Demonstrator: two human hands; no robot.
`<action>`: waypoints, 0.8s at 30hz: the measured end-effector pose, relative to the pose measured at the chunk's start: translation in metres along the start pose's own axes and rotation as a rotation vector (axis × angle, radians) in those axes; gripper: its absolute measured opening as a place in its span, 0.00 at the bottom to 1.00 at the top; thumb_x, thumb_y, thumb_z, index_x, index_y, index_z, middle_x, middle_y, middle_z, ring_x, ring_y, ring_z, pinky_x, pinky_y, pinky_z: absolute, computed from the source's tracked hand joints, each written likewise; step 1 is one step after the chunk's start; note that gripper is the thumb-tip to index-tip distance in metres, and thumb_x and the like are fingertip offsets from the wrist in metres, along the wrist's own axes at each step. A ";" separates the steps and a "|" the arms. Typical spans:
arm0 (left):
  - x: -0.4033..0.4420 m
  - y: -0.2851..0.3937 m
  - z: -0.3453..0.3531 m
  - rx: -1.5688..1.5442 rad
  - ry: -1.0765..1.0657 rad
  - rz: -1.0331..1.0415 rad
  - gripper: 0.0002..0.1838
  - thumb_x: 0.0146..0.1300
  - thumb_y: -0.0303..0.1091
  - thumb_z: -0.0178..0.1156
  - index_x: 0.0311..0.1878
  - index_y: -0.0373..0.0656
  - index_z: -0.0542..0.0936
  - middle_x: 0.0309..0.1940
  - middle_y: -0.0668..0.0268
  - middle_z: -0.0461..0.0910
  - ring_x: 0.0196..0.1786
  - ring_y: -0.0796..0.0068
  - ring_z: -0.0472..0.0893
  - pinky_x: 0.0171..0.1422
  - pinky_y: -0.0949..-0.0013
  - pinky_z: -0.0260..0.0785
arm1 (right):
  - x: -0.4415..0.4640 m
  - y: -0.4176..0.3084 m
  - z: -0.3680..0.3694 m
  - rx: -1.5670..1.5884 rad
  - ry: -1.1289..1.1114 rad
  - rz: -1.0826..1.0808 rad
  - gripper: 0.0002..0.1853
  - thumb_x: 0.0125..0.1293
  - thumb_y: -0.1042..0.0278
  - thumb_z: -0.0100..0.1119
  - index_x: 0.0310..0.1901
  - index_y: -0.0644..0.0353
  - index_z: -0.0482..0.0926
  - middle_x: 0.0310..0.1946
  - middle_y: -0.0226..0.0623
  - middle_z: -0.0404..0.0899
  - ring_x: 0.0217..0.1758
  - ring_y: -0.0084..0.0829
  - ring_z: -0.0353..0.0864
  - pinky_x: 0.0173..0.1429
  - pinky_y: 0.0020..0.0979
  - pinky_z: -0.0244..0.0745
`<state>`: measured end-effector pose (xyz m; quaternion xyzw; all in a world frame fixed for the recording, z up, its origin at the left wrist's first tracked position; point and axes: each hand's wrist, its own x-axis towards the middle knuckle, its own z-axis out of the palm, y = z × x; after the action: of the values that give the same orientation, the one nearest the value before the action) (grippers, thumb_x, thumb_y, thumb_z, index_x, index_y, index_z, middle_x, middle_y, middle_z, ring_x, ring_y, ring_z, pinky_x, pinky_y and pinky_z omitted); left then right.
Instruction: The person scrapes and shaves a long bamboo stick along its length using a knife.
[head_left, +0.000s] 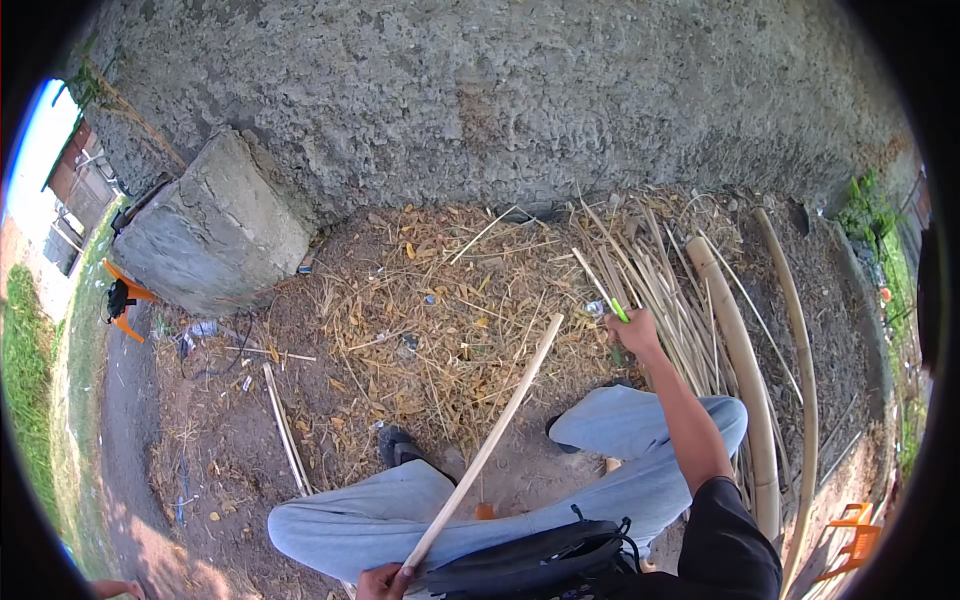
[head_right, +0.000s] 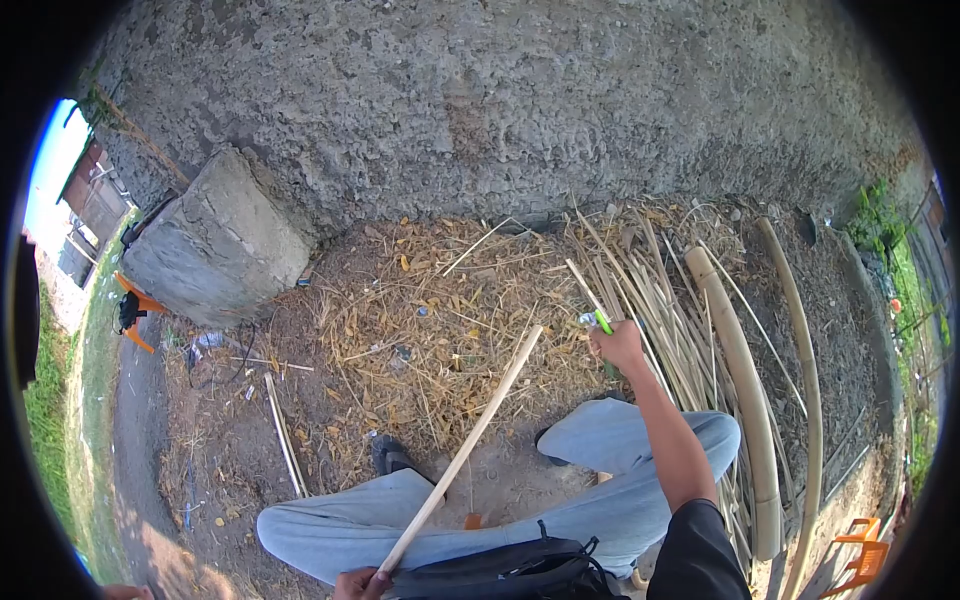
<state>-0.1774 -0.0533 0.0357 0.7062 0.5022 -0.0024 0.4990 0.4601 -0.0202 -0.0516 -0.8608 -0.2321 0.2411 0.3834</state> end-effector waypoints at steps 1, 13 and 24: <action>0.001 0.002 0.002 -0.002 0.026 -0.010 0.19 0.78 0.45 0.55 0.51 0.38 0.85 0.29 0.59 0.84 0.34 0.77 0.79 0.41 0.66 0.73 | 0.004 0.009 0.003 0.178 -0.049 0.060 0.20 0.63 0.52 0.72 0.26 0.63 0.83 0.19 0.28 0.78 0.15 0.20 0.69 0.21 0.28 0.59; 0.017 0.056 0.004 0.087 0.139 -0.001 0.17 0.76 0.44 0.57 0.48 0.39 0.84 0.25 0.57 0.81 0.28 0.69 0.79 0.35 0.63 0.71 | -0.090 -0.036 0.036 0.666 -0.231 0.150 0.13 0.72 0.62 0.65 0.39 0.65 0.80 0.28 0.33 0.80 0.16 0.12 0.59 0.18 0.22 0.51; 0.084 0.119 0.012 0.076 0.268 0.212 0.09 0.70 0.32 0.63 0.41 0.33 0.82 0.26 0.63 0.82 0.22 0.72 0.78 0.31 0.70 0.69 | -0.173 -0.094 0.095 0.881 -0.313 0.067 0.12 0.70 0.63 0.68 0.36 0.65 0.80 0.22 0.30 0.78 0.14 0.12 0.58 0.16 0.23 0.47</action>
<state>-0.0449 -0.0024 0.0706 0.7677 0.4865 0.1255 0.3978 0.2496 -0.0126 0.0059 -0.5765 -0.1348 0.4560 0.6645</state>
